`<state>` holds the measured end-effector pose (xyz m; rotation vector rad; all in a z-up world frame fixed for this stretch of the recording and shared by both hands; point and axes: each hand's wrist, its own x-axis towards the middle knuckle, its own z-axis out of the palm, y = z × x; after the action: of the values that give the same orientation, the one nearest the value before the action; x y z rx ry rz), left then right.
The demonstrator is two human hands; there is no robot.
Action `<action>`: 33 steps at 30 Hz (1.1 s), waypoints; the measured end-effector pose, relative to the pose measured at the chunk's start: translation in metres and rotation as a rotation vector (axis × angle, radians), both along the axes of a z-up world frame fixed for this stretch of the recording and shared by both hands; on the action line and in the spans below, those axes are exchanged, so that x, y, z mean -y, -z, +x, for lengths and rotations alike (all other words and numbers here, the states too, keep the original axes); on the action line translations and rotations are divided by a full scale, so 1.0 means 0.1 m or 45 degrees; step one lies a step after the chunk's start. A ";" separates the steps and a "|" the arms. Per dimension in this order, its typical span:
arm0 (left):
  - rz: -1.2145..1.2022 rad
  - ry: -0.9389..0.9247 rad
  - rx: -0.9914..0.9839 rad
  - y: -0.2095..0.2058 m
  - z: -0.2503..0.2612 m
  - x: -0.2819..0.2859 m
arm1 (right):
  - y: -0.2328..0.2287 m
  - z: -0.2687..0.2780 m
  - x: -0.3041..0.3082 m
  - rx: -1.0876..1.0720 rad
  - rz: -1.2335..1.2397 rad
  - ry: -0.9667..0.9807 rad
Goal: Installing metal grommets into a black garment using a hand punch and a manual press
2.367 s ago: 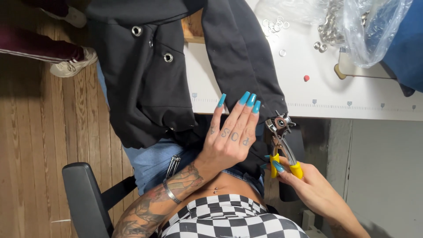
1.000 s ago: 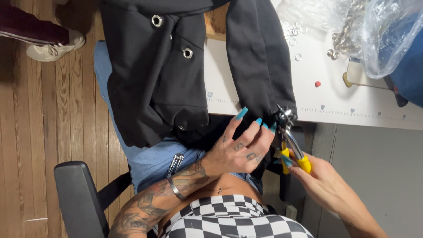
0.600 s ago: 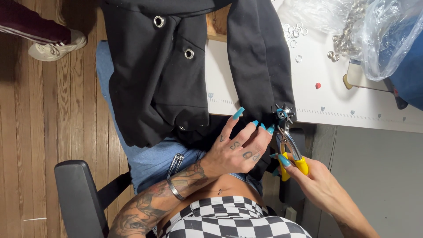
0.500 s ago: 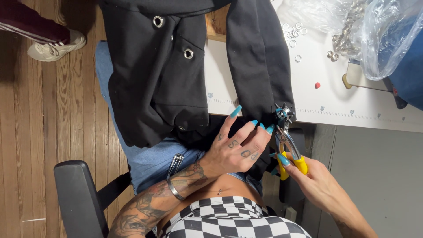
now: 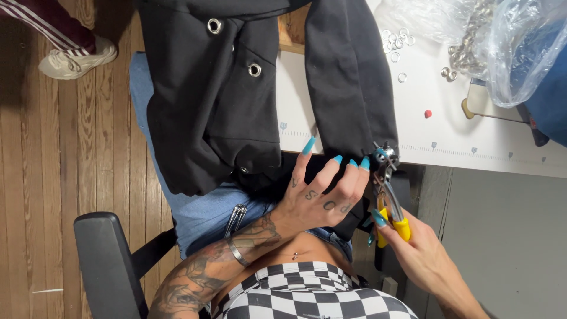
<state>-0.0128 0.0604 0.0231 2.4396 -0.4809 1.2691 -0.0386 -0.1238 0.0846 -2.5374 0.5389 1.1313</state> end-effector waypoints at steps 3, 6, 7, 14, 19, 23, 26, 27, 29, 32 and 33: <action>-0.047 0.107 0.014 -0.03 -0.01 0.00 | -0.01 -0.02 -0.01 -0.031 0.035 0.018; -0.065 0.161 0.030 -0.04 -0.01 -0.02 | 0.01 -0.03 0.01 -0.031 0.013 0.005; -0.065 0.161 0.031 -0.04 -0.01 -0.02 | 0.03 -0.03 0.03 -0.030 0.013 0.006; -0.026 0.139 0.069 -0.03 -0.01 -0.02 | -0.01 0.03 0.01 -0.065 -0.020 0.015; -0.036 0.135 0.050 -0.03 -0.02 -0.02 | -0.06 0.04 -0.06 -0.074 -0.007 0.053; -0.028 0.145 0.038 -0.02 -0.01 -0.02 | -0.02 0.03 -0.05 -0.095 0.015 0.075; -0.028 0.141 0.038 -0.01 0.00 -0.02 | 0.02 0.01 -0.02 -0.098 0.046 0.066; -0.027 0.135 0.041 -0.01 0.00 -0.02 | 0.03 0.00 0.00 -0.094 0.049 0.071; -0.037 0.146 0.043 -0.01 0.00 -0.01 | -0.02 0.03 -0.06 -0.104 0.029 0.064; -0.036 0.137 0.062 -0.01 0.00 -0.01 | -0.06 0.05 -0.11 -0.112 0.000 0.075; -0.026 0.115 0.078 -0.01 0.00 -0.01 | -0.06 0.05 -0.12 -0.108 -0.009 0.090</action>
<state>-0.0129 0.0615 0.0239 2.3400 -0.5849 1.3072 -0.0340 -0.1117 0.0909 -2.4641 0.6497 1.2180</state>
